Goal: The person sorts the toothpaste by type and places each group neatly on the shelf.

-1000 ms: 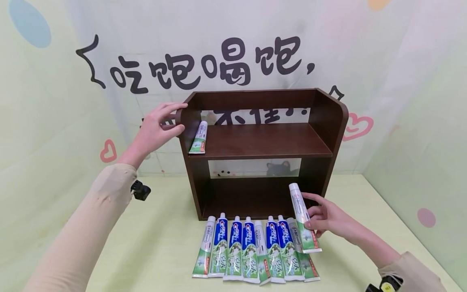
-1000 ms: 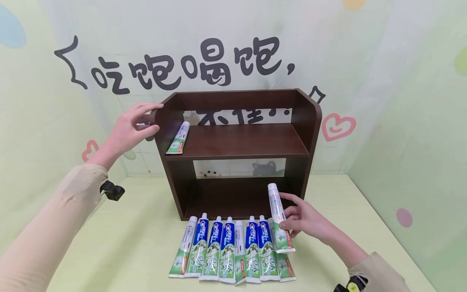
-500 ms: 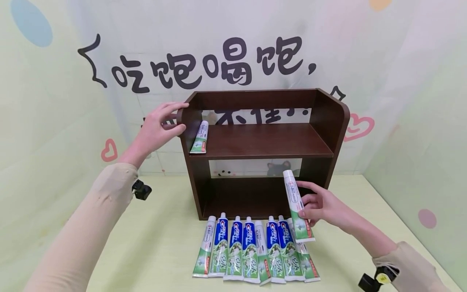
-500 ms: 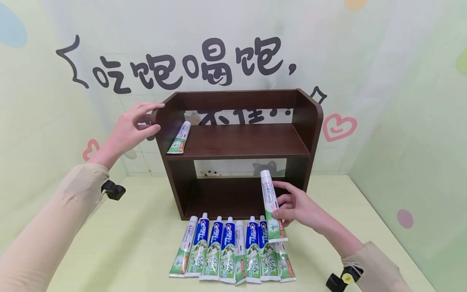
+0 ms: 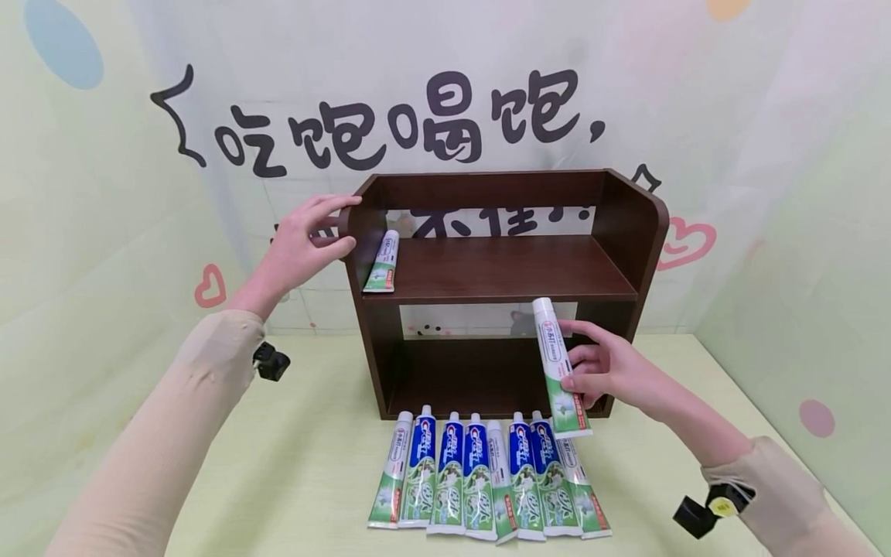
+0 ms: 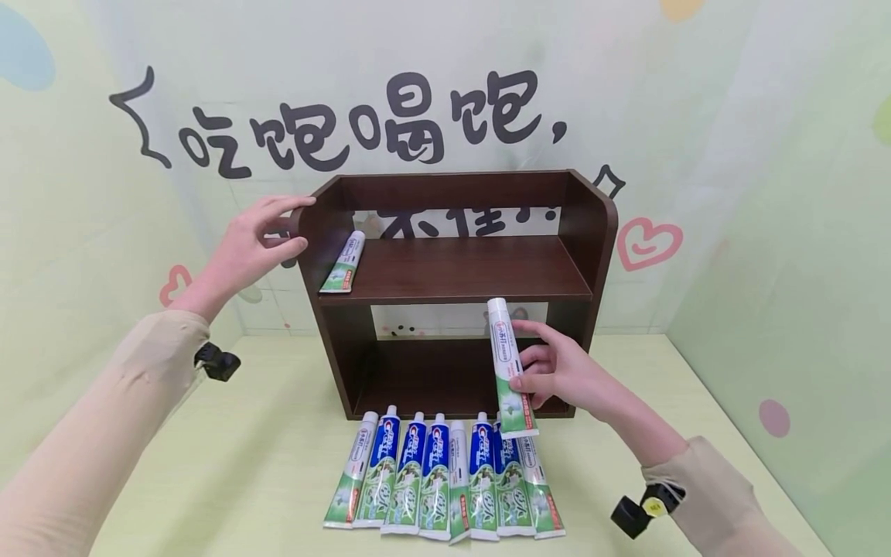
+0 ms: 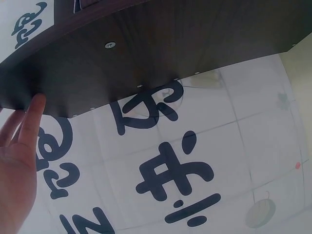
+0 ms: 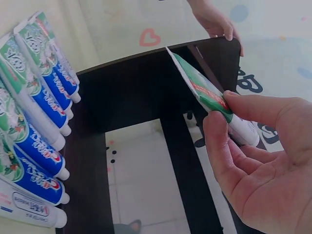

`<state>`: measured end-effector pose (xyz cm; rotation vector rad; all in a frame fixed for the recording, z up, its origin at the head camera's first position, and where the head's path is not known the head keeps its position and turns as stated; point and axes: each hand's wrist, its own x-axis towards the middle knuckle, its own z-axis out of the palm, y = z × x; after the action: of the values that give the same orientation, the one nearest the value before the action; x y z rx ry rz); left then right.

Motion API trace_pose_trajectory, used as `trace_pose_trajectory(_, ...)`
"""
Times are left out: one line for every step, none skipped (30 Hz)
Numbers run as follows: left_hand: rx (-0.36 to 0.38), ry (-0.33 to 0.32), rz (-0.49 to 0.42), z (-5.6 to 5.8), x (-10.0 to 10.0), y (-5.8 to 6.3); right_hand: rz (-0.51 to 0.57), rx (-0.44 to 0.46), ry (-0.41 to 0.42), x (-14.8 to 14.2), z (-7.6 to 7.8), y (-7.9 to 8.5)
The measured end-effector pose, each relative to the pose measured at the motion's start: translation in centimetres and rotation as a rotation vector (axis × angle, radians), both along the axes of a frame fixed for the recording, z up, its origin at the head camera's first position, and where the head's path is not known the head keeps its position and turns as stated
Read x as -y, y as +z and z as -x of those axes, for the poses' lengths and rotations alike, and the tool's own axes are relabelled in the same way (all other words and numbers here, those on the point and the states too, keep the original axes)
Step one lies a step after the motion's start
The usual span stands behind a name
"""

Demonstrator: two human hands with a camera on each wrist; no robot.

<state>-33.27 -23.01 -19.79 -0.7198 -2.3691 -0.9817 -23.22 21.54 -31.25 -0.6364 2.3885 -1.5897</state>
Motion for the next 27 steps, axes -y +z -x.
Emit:
trace_pose_trajectory(0.0,0.001,0.0,0.0,0.0,0.0,0.003,-0.003,0.003,0.1,0.0,0.3)
trace_pose_trajectory(-0.001,0.001,0.0,0.0,0.0,0.0,0.006,-0.005,0.006,0.2,0.1,0.5)
trace_pose_trajectory(0.0,0.002,0.0,0.0,0.0,0.1,0.012,-0.007,0.011,0.3,0.1,0.8)
trace_pose_trajectory(-0.001,0.001,-0.002,0.0,0.0,0.1,0.014,-0.01,0.014,0.4,0.1,1.0)
trace_pose_trajectory(-0.001,0.001,-0.002,-0.1,0.0,0.1,0.024,-0.007,0.014,0.6,0.2,1.2)
trace_pose_trajectory(-0.001,0.002,-0.002,-0.1,0.0,0.1,0.027,-0.011,0.012,0.7,0.3,1.4)
trace_pose_trajectory(0.0,0.003,-0.001,-0.1,0.0,0.1,0.031,-0.013,0.01,0.8,0.4,1.6)
trace_pose_trajectory(0.002,0.002,-0.002,-0.1,0.0,0.1,0.033,-0.018,0.006,0.9,0.4,1.8)
trace_pose_trajectory(0.004,0.001,-0.002,-0.2,-0.1,0.1,0.036,-0.024,0.002,1.1,0.5,2.0)
trace_pose_trajectory(0.005,0.0,-0.003,-0.1,-0.1,0.1,0.037,-0.027,-0.005,1.2,0.6,2.2)
trace_pose_trajectory(0.006,-0.001,-0.003,-0.1,-0.1,0.0,0.04,-0.031,-0.011,1.3,0.7,2.4)
trace_pose_trajectory(0.007,-0.002,-0.003,-0.1,-0.1,0.0,0.038,-0.038,-0.015,1.4,0.7,2.6)
trace_pose_trajectory(0.007,-0.003,-0.002,-0.1,-0.1,0.0,0.041,-0.04,-0.019,1.4,0.8,2.8)
trace_pose_trajectory(0.007,-0.003,-0.002,-0.1,-0.1,0.0,0.043,-0.043,-0.023,1.5,0.9,3.1)
trace_pose_trajectory(0.005,-0.003,-0.002,0.0,-0.1,0.0,0.044,-0.046,-0.025,1.6,1.0,3.3)
trace_pose_trajectory(0.003,-0.004,-0.003,0.0,-0.1,0.0,0.044,-0.05,-0.028,1.7,1.0,3.5)
trace_pose_trajectory(0.001,-0.003,-0.002,0.0,-0.1,0.0,0.045,-0.055,-0.03,1.8,1.1,3.8)
trace_pose_trajectory(0.0,-0.002,-0.001,0.0,-0.1,0.0,0.045,-0.058,-0.033,1.9,1.2,4.0)
trace_pose_trajectory(-0.002,-0.002,-0.001,0.0,-0.2,0.0,0.044,-0.063,-0.036,2.0,1.3,4.3)
trace_pose_trajectory(-0.003,-0.003,-0.002,0.0,-0.2,0.0,0.043,-0.067,-0.04,2.1,1.5,4.5)
trace_pose_trajectory(-0.004,-0.004,-0.002,0.0,-0.2,0.0,0.044,-0.071,-0.042,2.3,1.6,4.8)
trace_pose_trajectory(-0.006,-0.004,-0.002,0.0,-0.2,0.0,0.043,-0.075,-0.046,2.4,1.7,5.0)
trace_pose_trajectory(-0.008,-0.003,-0.001,0.0,-0.1,0.0,0.042,-0.078,-0.05,2.6,1.9,5.3)
trace_pose_trajectory(-0.009,-0.003,-0.001,0.0,-0.1,0.0,0.038,-0.082,-0.055,2.8,2.0,5.5)
trace_pose_trajectory(-0.011,-0.003,0.0,0.0,-0.1,-0.1,0.038,-0.082,-0.057,3.0,2.2,5.8)
trace_pose_trajectory(-0.012,-0.001,0.002,0.0,0.0,-0.1,0.04,-0.08,-0.059,3.2,2.4,6.0)
trace_pose_trajectory(-0.013,0.001,0.003,0.0,0.0,-0.2,0.042,-0.079,-0.06,3.4,2.6,6.2)
